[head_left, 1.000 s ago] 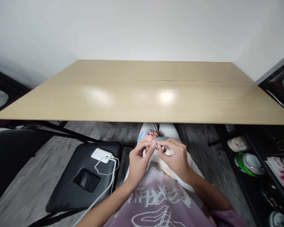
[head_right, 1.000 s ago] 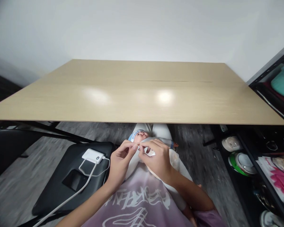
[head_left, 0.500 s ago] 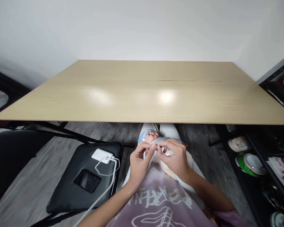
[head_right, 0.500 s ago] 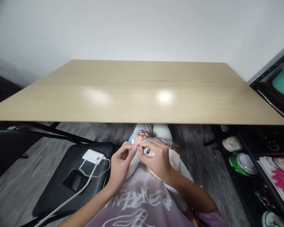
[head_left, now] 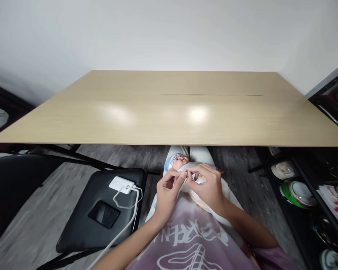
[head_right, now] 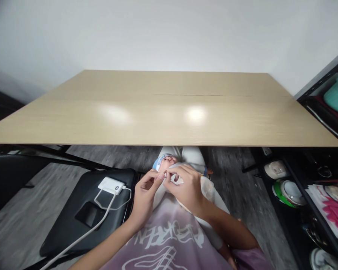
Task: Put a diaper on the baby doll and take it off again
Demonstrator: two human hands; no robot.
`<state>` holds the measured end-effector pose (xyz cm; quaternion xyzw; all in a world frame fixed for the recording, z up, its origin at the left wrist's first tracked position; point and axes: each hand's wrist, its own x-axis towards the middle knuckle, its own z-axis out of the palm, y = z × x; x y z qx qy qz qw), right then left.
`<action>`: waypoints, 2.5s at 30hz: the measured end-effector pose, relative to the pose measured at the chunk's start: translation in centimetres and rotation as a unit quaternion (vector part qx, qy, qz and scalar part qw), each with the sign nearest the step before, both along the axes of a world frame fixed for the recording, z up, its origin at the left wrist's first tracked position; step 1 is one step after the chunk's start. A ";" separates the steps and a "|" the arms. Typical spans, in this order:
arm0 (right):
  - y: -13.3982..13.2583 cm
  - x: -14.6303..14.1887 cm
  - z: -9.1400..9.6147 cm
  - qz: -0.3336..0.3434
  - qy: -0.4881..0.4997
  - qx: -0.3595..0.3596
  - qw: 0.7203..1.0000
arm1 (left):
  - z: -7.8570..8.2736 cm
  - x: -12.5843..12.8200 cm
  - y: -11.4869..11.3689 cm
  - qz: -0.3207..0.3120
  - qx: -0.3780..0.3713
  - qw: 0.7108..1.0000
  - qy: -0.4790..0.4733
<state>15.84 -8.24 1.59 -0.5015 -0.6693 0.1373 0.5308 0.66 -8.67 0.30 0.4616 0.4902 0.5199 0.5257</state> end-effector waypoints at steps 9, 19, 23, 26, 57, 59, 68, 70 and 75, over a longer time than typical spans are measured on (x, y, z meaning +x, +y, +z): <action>0.0 0.0 0.1 -0.002 -0.006 0.001 1.000 | 0.0 0.1 0.1 -0.008 -0.039 0.999 -0.003; 0.0 0.0 -0.1 -0.003 0.001 0.004 1.000 | 0.0 0.2 0.5 -0.014 -0.056 0.998 -0.038; 0.0 -0.1 -0.2 -0.007 0.003 0.003 1.000 | -0.2 0.2 0.3 -0.016 -0.061 0.997 -0.046; 0.0 -0.1 -0.2 -0.005 0.004 0.004 1.000 | -0.2 0.2 0.3 -0.017 -0.058 0.997 -0.048; 0.1 0.0 -0.5 -0.003 -0.002 0.010 1.000 | -0.4 0.1 0.3 -0.002 -0.045 0.999 -0.020; 0.1 0.0 -0.6 -0.004 0.002 0.010 1.000 | -0.4 0.1 0.2 -0.002 -0.045 0.999 -0.017; 0.2 -0.2 -0.2 0.013 0.059 -0.022 0.998 | -0.4 0.1 -0.1 -0.001 -0.024 1.000 -0.012; 0.2 -0.2 -0.3 0.014 0.064 -0.023 0.998 | -0.5 0.1 -0.1 0.000 -0.020 1.000 -0.010; 0.2 -0.3 -0.3 0.017 0.071 -0.023 0.997 | -0.8 0.2 -0.1 -0.004 -0.018 1.000 -0.003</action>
